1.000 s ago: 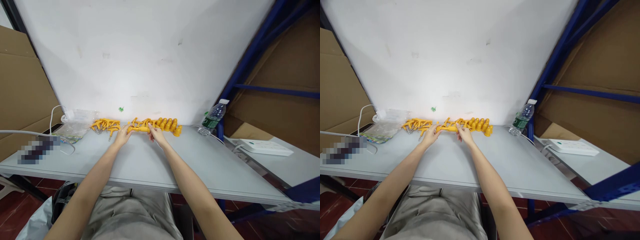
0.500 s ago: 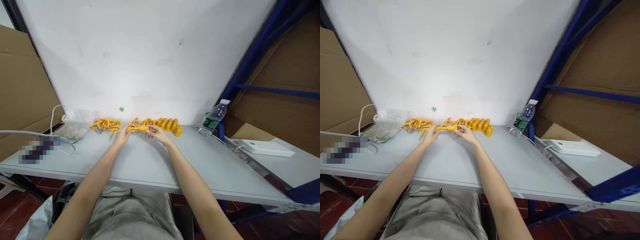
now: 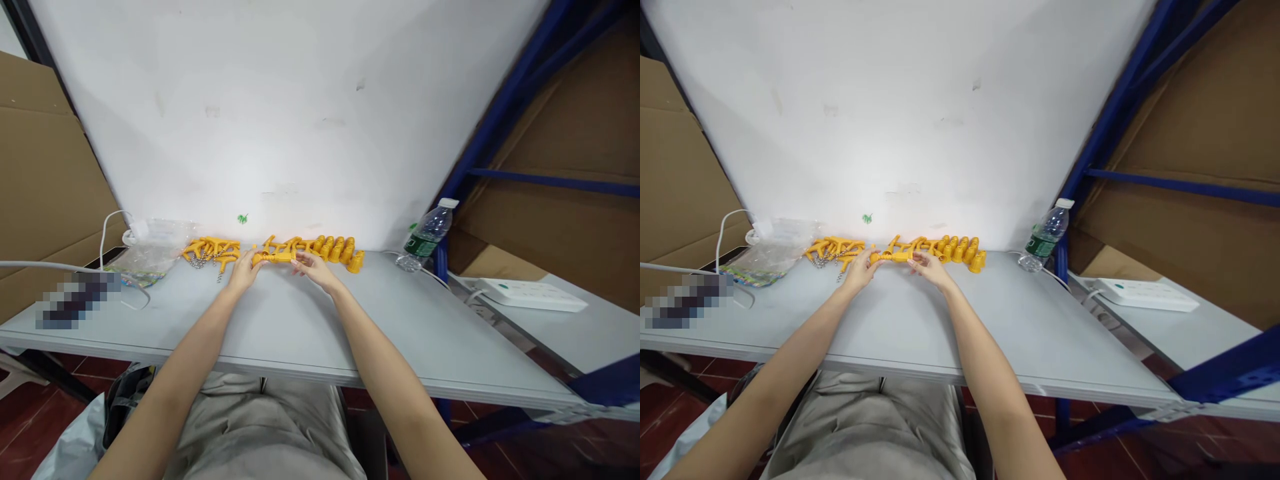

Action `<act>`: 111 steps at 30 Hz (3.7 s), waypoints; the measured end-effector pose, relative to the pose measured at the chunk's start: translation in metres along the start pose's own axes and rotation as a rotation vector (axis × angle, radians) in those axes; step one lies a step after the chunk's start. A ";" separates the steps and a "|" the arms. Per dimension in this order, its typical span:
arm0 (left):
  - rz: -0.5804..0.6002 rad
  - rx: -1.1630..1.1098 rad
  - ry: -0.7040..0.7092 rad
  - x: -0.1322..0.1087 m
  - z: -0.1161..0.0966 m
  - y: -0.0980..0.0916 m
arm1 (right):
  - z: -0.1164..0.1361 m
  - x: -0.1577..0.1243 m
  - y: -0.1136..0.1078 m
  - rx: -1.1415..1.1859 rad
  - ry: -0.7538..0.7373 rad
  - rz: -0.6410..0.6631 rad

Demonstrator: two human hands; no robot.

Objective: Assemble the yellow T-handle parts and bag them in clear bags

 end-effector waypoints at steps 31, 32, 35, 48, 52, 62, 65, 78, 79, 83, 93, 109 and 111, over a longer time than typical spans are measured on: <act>0.013 0.013 -0.018 0.000 -0.002 -0.003 | 0.005 -0.001 0.009 0.050 -0.096 0.000; 0.016 0.011 -0.013 -0.001 -0.003 -0.004 | 0.005 -0.002 0.010 0.048 -0.094 -0.007; 0.007 0.007 0.009 -0.002 -0.004 -0.005 | 0.009 -0.004 0.012 0.022 -0.079 -0.018; 0.027 -0.006 -0.024 -0.001 -0.008 -0.006 | 0.013 -0.005 0.016 0.007 -0.002 -0.059; 0.031 -0.015 -0.024 0.000 -0.007 -0.004 | 0.010 -0.004 0.013 0.029 -0.047 -0.015; 0.003 0.039 0.018 -0.002 -0.004 -0.003 | 0.010 -0.004 0.016 0.032 -0.060 -0.040; 0.004 0.040 0.028 -0.002 -0.003 -0.002 | 0.012 -0.005 0.017 0.022 -0.043 -0.056; -0.042 0.074 -0.023 -0.004 -0.005 -0.001 | 0.009 -0.001 0.025 0.235 0.108 -0.134; -0.051 0.059 -0.052 -0.004 -0.005 -0.002 | 0.007 0.001 0.025 0.285 0.116 -0.145; -0.158 0.006 -0.180 0.000 0.003 -0.003 | 0.004 0.017 0.020 0.381 0.071 -0.209; -0.215 0.210 -0.454 0.003 0.025 0.000 | -0.001 0.081 0.063 -0.230 -0.246 -0.399; -0.098 0.232 -0.481 0.002 0.010 -0.005 | -0.035 0.092 0.114 -1.317 -0.125 0.062; -0.103 0.233 -0.473 0.002 0.010 -0.005 | -0.036 0.090 0.111 -1.295 -0.101 0.053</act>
Point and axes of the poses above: each hand's wrist, its own x-axis towards the middle knuckle, its own y-axis out of the palm, z = x × y, the point moved 1 cm from there along x, towards the middle knuckle, and after that the axes turned 12 degrees about x, right-handed, at the moved point
